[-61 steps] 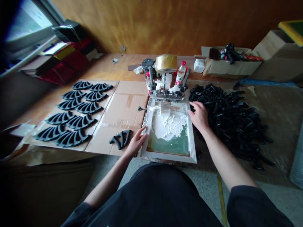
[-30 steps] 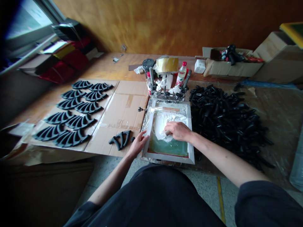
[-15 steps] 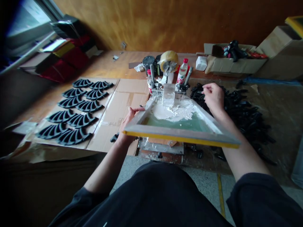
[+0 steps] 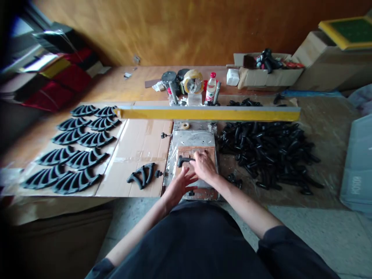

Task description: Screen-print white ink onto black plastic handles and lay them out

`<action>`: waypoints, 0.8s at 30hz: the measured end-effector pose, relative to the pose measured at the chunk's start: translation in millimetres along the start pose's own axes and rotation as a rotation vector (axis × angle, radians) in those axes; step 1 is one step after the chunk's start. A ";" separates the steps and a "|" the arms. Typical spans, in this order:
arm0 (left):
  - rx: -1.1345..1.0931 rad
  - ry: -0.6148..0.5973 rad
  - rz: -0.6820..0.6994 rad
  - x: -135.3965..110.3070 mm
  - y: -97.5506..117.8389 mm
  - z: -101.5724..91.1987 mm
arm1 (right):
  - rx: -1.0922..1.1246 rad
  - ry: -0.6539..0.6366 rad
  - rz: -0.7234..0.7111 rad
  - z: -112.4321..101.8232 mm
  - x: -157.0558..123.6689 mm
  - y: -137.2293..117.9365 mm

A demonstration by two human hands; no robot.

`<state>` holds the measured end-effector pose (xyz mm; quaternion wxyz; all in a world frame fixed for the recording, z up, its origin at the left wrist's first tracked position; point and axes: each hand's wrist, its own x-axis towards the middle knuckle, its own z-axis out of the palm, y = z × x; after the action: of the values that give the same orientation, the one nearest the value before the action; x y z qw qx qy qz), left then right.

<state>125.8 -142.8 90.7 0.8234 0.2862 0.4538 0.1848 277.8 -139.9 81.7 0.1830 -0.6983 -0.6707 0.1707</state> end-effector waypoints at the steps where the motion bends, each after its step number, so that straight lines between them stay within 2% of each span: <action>1: -0.038 0.028 0.029 -0.7 -5.7 -3.2 | 0.056 -0.005 -0.113 -0.8 -2.6 -5.5; 3: -0.070 0.115 0.066 -3.7 -6.5 -19.9 | 0.134 -0.021 -0.283 -5.2 -4.5 0.1; 4: -0.064 0.191 0.085 -6.0 -3.8 -34.9 | 0.129 -0.008 -0.292 -9.4 -3.8 12.6; 5: -0.047 0.286 0.109 -8.9 -0.4 -54.3 | 0.083 0.026 -0.242 -14.6 -2.5 30.9; 7: 0.027 0.517 0.188 -16.2 4.2 -102.9 | -0.104 0.093 -0.028 -25.7 0.3 78.1; 9: 0.126 0.786 0.167 -24.1 3.6 -153.9 | -0.315 0.019 0.181 -32.5 0.1 124.3; 10: 0.206 0.894 0.121 -27.5 1.7 -176.2 | -0.370 -0.026 0.225 -33.3 -1.5 142.1; 11: 0.316 0.960 0.059 -30.0 -0.7 -194.6 | -0.406 -0.069 0.247 -32.4 -3.8 155.1; 13: 0.533 0.977 -0.051 -31.3 -4.3 -218.5 | -0.449 -0.122 0.237 -29.0 -9.4 167.3; 16: 0.720 0.894 -0.121 -25.7 -0.3 -230.6 | -0.522 -0.153 0.206 -32.3 -13.5 165.4; 19: 0.816 0.843 -0.150 -21.6 15.9 -235.0 | -0.462 -0.019 0.270 -51.1 -9.6 156.8; 21: 0.876 0.806 -0.168 -21.2 30.8 -237.0 | -0.292 0.139 0.305 -62.8 -5.2 146.5; 22: 0.900 0.790 -0.162 -20.4 39.3 -236.1 | -0.173 0.197 0.276 -65.1 -3.0 138.9; 24: 0.931 0.757 -0.092 -15.4 58.5 -226.5 | 0.064 0.224 0.126 -59.6 1.1 118.8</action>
<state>-78.0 -37.8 41.9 0.3999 0.5109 0.7607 0.0198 410.5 -144.4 76.3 0.2678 -0.7475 -0.5951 0.1243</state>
